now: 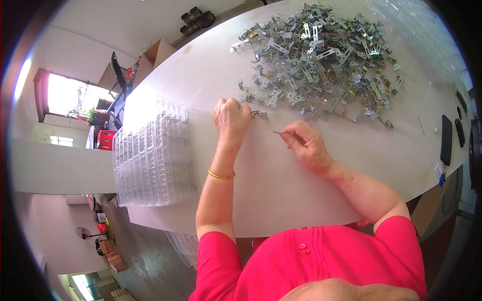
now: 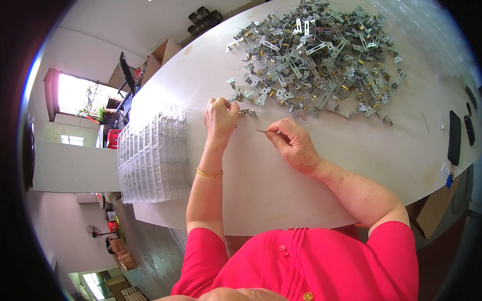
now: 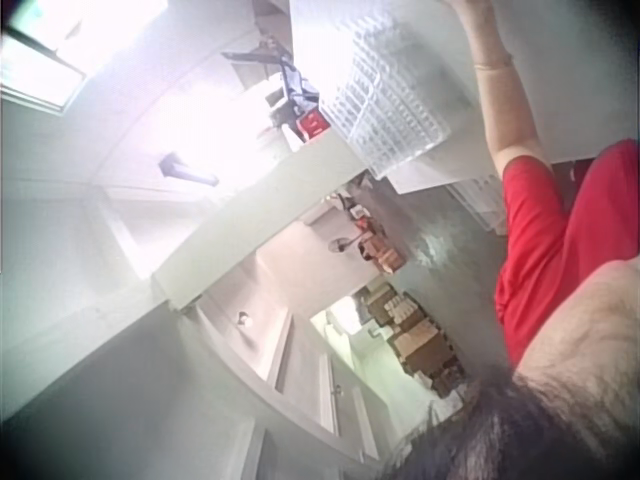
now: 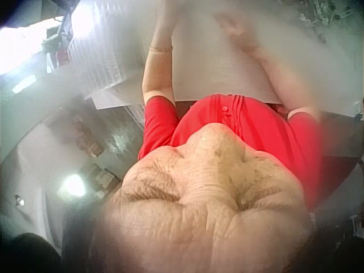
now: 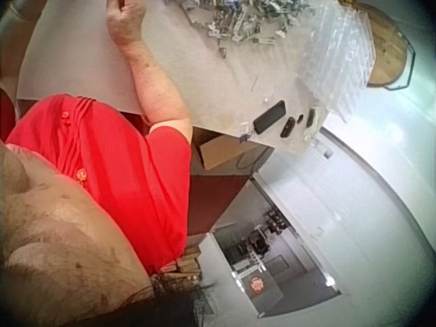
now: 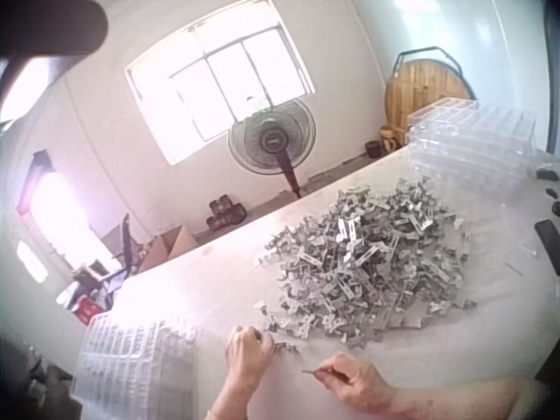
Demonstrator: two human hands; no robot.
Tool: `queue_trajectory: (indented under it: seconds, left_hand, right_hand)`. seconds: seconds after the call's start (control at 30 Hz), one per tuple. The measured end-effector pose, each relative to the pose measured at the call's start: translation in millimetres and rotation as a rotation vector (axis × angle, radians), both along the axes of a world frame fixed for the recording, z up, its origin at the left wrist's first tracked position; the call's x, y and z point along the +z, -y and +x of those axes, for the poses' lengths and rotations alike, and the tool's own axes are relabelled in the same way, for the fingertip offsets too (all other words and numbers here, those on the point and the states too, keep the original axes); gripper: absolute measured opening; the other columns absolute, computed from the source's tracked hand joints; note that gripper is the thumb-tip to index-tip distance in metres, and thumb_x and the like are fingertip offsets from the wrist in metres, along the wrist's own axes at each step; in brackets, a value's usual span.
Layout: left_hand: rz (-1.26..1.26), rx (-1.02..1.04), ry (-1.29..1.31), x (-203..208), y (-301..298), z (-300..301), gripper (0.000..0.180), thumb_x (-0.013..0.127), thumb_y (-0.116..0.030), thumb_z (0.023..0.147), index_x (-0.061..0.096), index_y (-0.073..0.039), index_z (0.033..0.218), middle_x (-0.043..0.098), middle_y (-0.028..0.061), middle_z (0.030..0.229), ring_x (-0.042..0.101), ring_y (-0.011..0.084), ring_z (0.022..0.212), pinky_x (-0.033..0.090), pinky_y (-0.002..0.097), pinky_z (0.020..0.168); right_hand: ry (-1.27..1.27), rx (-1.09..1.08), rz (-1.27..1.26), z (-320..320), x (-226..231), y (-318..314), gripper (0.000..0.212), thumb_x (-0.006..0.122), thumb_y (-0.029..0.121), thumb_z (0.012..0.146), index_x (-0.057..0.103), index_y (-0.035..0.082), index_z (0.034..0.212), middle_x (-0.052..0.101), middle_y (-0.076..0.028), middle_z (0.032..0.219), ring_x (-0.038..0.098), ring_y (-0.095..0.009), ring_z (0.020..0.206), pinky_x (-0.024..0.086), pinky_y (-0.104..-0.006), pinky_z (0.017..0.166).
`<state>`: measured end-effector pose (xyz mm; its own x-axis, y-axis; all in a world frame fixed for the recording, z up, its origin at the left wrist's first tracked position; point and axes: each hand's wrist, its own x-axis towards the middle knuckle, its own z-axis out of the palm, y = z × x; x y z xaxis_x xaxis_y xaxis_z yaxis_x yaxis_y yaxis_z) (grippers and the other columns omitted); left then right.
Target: The person picks up a metal bracket and a pin from the table, inserts the pin into the bracket by hand, and places the assembled unit into a plastic tray, repeating this process for multiple components.
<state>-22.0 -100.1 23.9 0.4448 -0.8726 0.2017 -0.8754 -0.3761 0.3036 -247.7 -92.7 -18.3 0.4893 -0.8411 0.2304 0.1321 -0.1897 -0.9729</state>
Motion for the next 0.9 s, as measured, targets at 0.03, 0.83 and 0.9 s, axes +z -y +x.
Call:
queue_trajectory:
  seconds: [0.03,0.83,0.9]
  left_hand:
    - [-0.05,-0.005,0.062,0.1,-1.2,-2.6,0.029,0.067,-0.028,0.084,0.07,0.001,0.081,0.066,0.0191,0.089,0.061,0.0359,0.094,0.048,0.0443,0.09]
    - [-0.361,-0.071,-0.216,23.8,-62.3,-42.7,0.013,0.065,-0.013,0.094,0.065,0.0,0.09,0.065,0.0061,0.08,0.062,0.0151,0.069,0.051,0.0317,0.067]
    - [-0.307,-0.037,-0.476,25.9,-66.1,-46.9,0.014,0.065,-0.014,0.096,0.065,0.0,0.091,0.065,0.0046,0.08,0.061,0.0127,0.067,0.051,0.03,0.066]
  right_hand:
    - [0.007,-0.003,0.002,0.2,-0.2,-0.2,0.004,0.067,0.005,0.094,0.065,0.006,0.097,0.055,0.0,0.087,0.05,-0.009,0.07,0.043,-0.0263,0.063]
    - [0.071,-0.004,0.15,-2.9,4.4,-1.0,0.009,0.064,0.016,0.1,0.063,0.007,0.103,0.058,0.002,0.085,0.055,-0.006,0.069,0.046,-0.0225,0.061]
    - [0.082,-0.007,0.176,-2.8,6.7,-0.7,0.01,0.063,0.017,0.1,0.063,0.008,0.104,0.058,0.002,0.085,0.055,-0.006,0.069,0.047,-0.0225,0.061]
